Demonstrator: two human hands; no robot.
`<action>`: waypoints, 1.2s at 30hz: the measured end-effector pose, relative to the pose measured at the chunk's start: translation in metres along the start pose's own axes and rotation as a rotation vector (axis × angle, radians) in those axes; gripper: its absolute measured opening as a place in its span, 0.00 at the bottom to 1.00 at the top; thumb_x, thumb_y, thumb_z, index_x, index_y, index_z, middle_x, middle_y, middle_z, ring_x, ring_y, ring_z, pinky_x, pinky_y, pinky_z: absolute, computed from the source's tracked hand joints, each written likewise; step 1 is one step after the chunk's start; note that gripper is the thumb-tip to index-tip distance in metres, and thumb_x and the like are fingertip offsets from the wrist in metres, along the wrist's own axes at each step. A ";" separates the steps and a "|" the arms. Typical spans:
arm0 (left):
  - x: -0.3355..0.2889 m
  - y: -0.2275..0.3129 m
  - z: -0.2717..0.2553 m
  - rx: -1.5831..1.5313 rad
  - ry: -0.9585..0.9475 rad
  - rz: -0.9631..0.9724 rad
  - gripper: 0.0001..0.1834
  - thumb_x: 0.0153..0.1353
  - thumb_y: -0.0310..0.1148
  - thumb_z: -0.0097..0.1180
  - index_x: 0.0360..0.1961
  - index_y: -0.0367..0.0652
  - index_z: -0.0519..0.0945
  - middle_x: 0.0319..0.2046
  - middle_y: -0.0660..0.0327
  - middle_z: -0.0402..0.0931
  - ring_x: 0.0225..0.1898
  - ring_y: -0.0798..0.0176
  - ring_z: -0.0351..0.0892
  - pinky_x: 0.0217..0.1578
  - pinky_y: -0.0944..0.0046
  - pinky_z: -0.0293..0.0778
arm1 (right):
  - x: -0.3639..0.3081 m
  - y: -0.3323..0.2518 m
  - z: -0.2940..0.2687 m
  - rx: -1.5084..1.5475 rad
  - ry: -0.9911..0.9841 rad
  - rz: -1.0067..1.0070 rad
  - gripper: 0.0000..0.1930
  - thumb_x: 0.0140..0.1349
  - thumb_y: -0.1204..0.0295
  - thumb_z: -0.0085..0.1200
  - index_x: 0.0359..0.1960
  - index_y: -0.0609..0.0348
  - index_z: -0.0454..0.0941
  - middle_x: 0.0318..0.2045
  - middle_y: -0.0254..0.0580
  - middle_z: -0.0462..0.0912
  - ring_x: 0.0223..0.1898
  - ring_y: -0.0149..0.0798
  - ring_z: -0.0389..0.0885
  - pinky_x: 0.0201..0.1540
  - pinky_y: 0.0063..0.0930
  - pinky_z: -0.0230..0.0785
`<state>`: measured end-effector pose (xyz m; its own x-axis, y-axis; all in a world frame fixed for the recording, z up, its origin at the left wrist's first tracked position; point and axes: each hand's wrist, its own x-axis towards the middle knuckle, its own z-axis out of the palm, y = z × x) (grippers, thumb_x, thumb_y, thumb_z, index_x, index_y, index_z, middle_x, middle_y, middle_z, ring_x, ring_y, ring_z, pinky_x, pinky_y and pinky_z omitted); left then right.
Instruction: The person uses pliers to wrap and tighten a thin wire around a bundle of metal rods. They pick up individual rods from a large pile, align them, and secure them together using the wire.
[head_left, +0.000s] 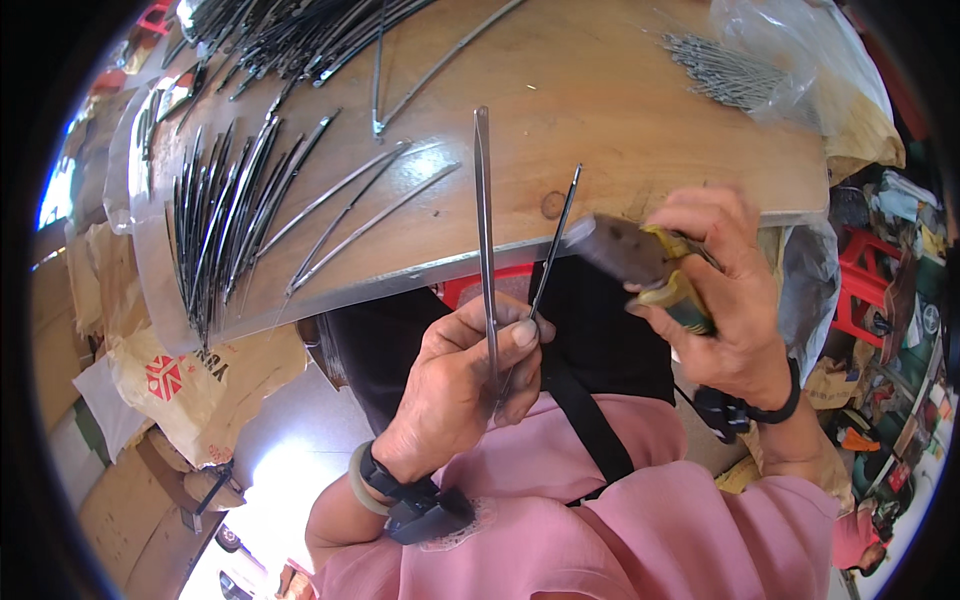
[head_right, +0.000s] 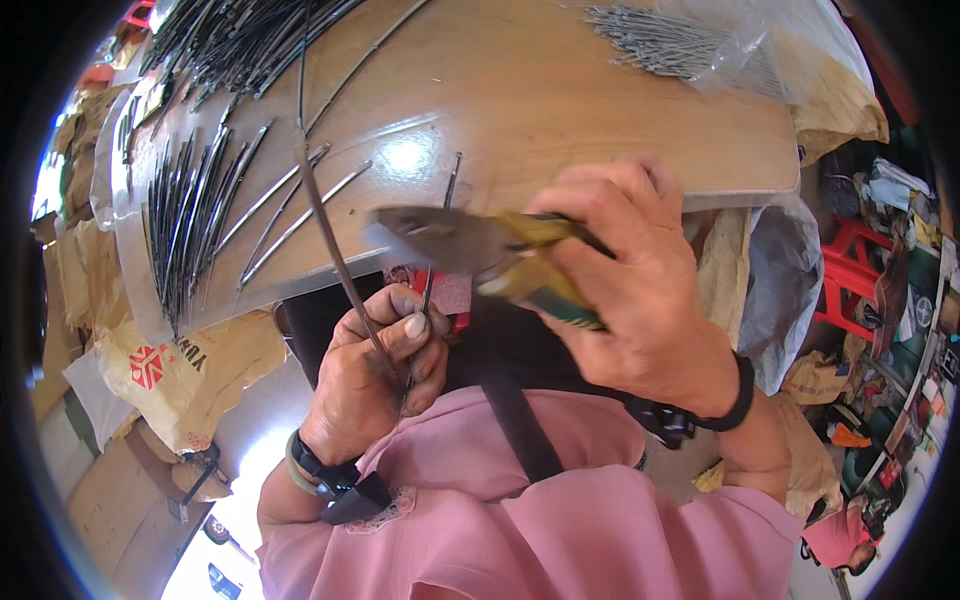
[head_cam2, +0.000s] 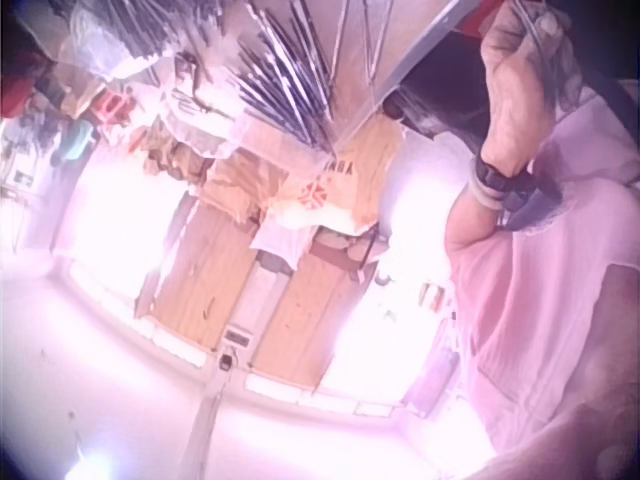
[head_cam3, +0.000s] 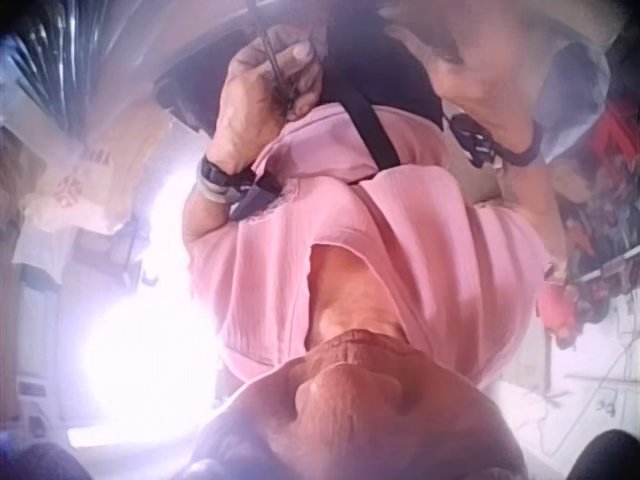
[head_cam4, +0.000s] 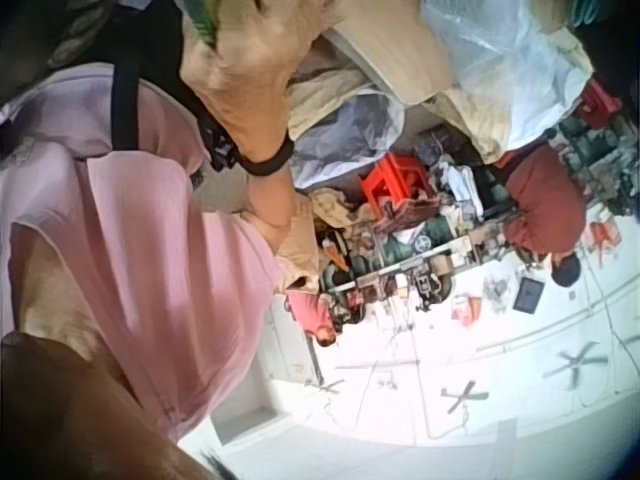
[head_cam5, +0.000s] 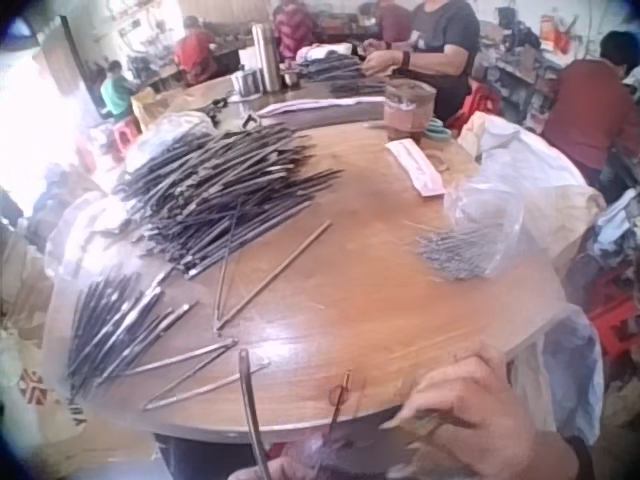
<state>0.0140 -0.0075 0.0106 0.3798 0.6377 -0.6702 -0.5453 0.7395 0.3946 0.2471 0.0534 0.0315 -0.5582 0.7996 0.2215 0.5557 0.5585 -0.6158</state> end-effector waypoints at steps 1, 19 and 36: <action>-0.001 0.000 0.000 0.035 0.009 0.063 0.09 0.67 0.30 0.54 0.40 0.33 0.76 0.19 0.62 0.67 0.14 0.70 0.64 0.16 0.70 0.57 | -0.007 0.002 0.000 0.047 -0.009 0.065 0.12 0.48 0.70 0.67 0.28 0.66 0.79 0.44 0.46 0.77 0.47 0.48 0.76 0.48 0.40 0.67; -0.003 0.009 -0.010 0.529 0.226 0.434 0.04 0.68 0.24 0.53 0.41 0.36 0.78 0.22 0.70 0.72 0.20 0.80 0.63 0.20 0.78 0.60 | 0.005 -0.011 0.028 0.200 -0.405 -0.014 0.16 0.46 0.73 0.66 0.33 0.71 0.75 0.35 0.53 0.73 0.33 0.50 0.78 0.33 0.36 0.75; -0.020 0.087 -0.071 1.845 0.720 1.070 0.27 0.51 0.32 0.67 0.52 0.36 0.75 0.47 0.48 0.69 0.50 0.43 0.67 0.51 0.49 0.63 | 0.014 -0.001 0.023 0.425 -0.113 0.264 0.13 0.58 0.69 0.64 0.32 0.69 0.79 0.39 0.47 0.79 0.29 0.41 0.80 0.34 0.30 0.72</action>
<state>-0.0941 0.0289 0.0133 0.0308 0.9691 0.2448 0.9352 -0.1144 0.3350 0.2244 0.0591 0.0182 -0.5090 0.8592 -0.0513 0.3997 0.1832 -0.8982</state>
